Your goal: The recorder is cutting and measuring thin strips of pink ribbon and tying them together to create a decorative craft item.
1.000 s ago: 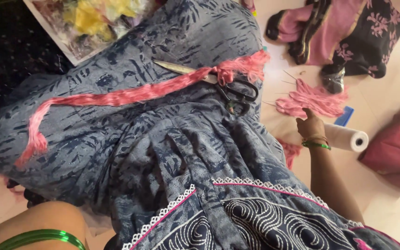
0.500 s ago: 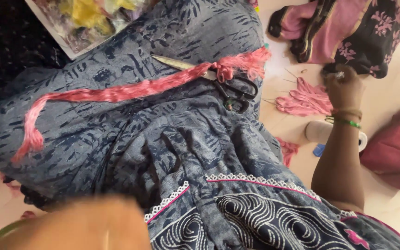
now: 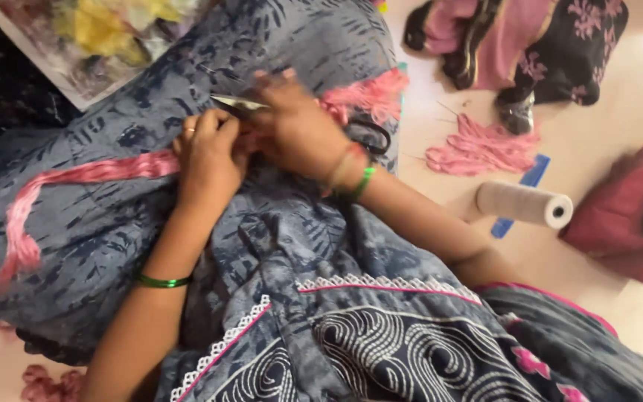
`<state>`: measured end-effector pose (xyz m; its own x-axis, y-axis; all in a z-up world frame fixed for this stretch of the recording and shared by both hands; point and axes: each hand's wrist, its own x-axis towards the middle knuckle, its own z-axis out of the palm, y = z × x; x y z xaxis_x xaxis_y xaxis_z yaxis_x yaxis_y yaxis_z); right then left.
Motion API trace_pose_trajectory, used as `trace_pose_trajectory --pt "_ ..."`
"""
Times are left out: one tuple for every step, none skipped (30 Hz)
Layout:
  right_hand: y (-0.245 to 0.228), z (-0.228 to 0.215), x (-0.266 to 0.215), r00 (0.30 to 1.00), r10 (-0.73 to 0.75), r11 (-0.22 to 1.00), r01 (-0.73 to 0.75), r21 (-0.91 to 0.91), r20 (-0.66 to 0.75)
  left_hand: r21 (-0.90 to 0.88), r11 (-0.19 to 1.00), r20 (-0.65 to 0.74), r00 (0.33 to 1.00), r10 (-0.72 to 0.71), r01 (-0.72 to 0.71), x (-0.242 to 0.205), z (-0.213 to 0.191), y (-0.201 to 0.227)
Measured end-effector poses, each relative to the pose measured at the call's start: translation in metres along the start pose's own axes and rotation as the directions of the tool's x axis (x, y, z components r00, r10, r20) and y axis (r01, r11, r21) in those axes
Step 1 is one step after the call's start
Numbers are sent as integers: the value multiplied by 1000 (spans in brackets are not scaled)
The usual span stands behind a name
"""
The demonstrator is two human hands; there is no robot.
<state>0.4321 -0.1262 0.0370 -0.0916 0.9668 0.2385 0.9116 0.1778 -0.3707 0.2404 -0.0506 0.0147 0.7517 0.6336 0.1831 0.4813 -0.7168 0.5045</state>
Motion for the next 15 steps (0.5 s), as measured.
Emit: trace_pose_trajectory --pt "-7 11 -4 996 -61 997 63 33 -70 30 999 -13 1000 12 -12 -3 3 -9" --pt "-14 22 -6 983 -119 990 129 61 -141 61 998 -25 999 25 -24 -6 5 -18" --pt "-8 22 -6 981 -124 990 133 55 -148 65 997 -32 999 31 -29 -5 -3 -18" --pt "-3 21 -6 990 -87 994 94 61 -107 -157 981 33 993 -115 119 -4 -11 -18" --pt "0 22 -7 997 -48 996 53 71 -62 -358 893 135 961 -241 274 -6 -20 -18" --pt "6 13 -5 997 -50 996 54 71 -66 -356 894 133 962 -239 272 -6 -30 -19" --pt "9 5 -7 999 -7 988 14 156 -45 -553 756 155 935 -319 350 -10 -41 -19" --pt "11 -4 -9 999 33 971 -27 239 -21 -717 570 195 900 -391 402 -13 -51 -19" --pt "11 -20 -8 999 30 971 -24 237 -20 -718 568 192 900 -392 401 -16 -60 -21" --pt "11 -36 -6 999 51 938 -42 344 -17 -682 611 133 890 -437 402 -20 -69 -23" --pt "10 -52 0 998 57 893 -44 449 -16 -640 655 56 874 -483 403 -23 -81 -26" --pt "11 -60 0 999 39 893 -26 450 -19 -639 658 39 871 -490 399 -26 -74 -36" --pt "10 -66 2 994 102 798 -110 592 46 -568 713 95 893 -439 411 -32 -71 -46" --pt "9 -72 5 980 150 677 -196 710 127 -492 765 157 906 -392 416 -38 -69 -58" --pt "6 -77 9 985 116 677 -172 716 127 -488 764 131 901 -414 422 -27 -82 -37"
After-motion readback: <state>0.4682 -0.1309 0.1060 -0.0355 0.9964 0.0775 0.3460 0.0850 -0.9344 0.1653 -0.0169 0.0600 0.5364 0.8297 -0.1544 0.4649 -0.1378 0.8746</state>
